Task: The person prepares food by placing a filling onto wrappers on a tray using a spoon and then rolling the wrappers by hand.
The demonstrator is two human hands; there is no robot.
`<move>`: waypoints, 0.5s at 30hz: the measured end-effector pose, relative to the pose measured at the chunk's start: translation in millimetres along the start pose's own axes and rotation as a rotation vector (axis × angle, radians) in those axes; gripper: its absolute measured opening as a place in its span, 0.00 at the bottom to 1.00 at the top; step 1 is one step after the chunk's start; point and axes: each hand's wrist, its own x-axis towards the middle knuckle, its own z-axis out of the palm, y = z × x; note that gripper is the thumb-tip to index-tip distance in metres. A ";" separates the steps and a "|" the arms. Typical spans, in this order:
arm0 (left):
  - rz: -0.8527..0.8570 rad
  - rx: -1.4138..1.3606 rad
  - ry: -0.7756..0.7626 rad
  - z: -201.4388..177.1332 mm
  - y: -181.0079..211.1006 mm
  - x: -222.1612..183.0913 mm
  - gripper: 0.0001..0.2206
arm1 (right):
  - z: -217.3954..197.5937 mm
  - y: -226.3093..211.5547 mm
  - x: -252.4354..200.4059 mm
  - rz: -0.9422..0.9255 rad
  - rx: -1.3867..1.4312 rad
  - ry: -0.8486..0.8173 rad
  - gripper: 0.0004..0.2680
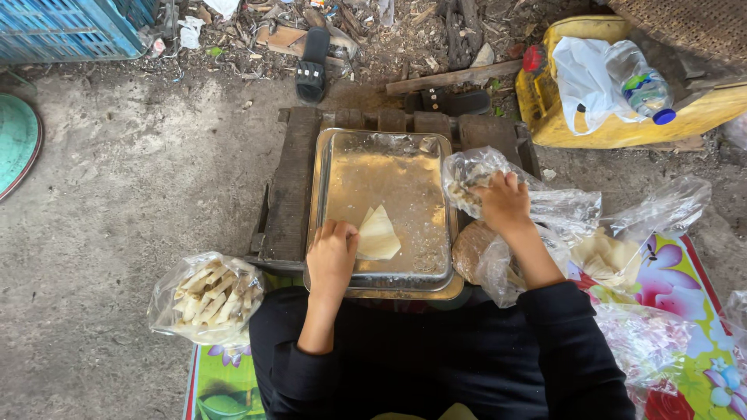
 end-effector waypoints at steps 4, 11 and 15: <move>-0.022 -0.055 -0.009 -5.2 4.9 -0.6 0.05 | -12.5 5.2 -12.4 0.020 0.314 0.131 0.14; -0.018 -0.117 0.025 -18.0 11.4 1.4 0.05 | -19.1 11.6 -16.6 0.007 0.454 0.180 0.16; 0.084 -0.269 0.119 -6.5 4.9 4.1 0.05 | -8.5 -2.6 -20.1 -0.085 0.233 0.066 0.17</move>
